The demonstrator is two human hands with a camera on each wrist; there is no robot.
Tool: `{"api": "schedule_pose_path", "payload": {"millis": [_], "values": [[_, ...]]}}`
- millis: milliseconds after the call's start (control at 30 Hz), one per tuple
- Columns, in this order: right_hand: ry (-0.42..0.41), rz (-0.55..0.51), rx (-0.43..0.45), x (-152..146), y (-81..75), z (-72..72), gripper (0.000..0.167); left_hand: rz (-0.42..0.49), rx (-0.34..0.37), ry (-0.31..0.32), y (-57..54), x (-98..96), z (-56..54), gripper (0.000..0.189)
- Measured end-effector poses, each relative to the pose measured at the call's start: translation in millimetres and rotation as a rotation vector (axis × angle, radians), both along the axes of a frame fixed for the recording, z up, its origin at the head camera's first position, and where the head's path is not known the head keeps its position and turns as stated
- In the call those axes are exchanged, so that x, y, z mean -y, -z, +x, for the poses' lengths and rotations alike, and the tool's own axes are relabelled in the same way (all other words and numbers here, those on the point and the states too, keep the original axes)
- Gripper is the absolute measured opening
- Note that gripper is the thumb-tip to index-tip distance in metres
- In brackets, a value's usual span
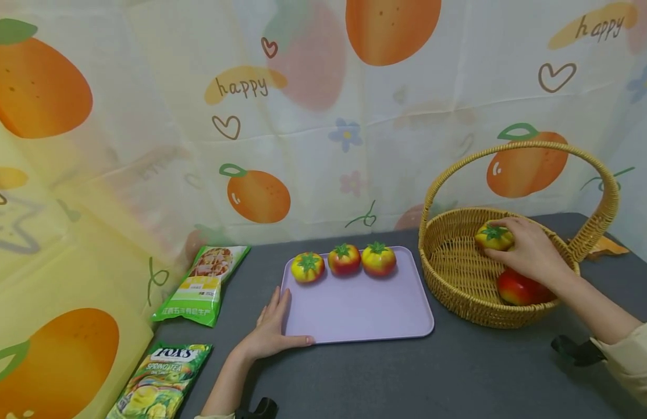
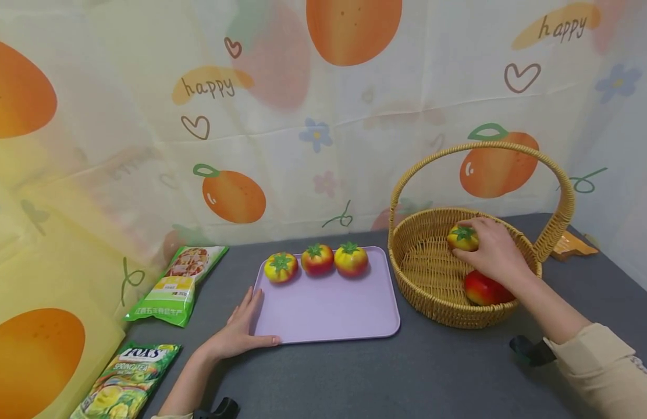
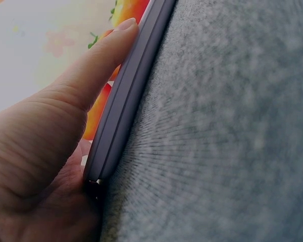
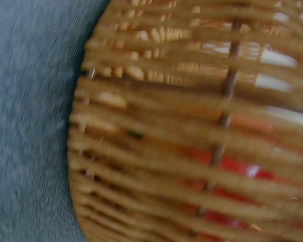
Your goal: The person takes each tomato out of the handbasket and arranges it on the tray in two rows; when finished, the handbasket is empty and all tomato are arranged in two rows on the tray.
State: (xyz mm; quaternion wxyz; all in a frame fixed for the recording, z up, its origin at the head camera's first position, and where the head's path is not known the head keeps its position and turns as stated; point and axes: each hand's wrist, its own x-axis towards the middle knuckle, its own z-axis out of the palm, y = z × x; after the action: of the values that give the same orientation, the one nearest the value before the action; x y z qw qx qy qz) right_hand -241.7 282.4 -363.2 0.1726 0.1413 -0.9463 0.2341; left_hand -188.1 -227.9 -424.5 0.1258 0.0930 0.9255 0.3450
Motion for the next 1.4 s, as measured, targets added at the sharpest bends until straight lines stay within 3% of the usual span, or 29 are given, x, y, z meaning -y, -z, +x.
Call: {"api": "schedule_pose_path", "payload": {"millis": [200,600,1400], "values": [[-0.023,0.027,0.007,-8.2,3.2,-6.5,0.061,-0.003,0.006,-0.005,0.7,-0.2,-0.2,0.12],[-0.033,0.086,0.101,-18.9,7.9,-22.7,0.081,0.005,0.004,-0.008,-0.3,-0.8,0.5,0.12],[-0.03,0.13,0.146,-21.2,8.5,-32.3,0.072,0.002,-0.011,0.002,-0.1,-0.4,0.3,0.122]]}}
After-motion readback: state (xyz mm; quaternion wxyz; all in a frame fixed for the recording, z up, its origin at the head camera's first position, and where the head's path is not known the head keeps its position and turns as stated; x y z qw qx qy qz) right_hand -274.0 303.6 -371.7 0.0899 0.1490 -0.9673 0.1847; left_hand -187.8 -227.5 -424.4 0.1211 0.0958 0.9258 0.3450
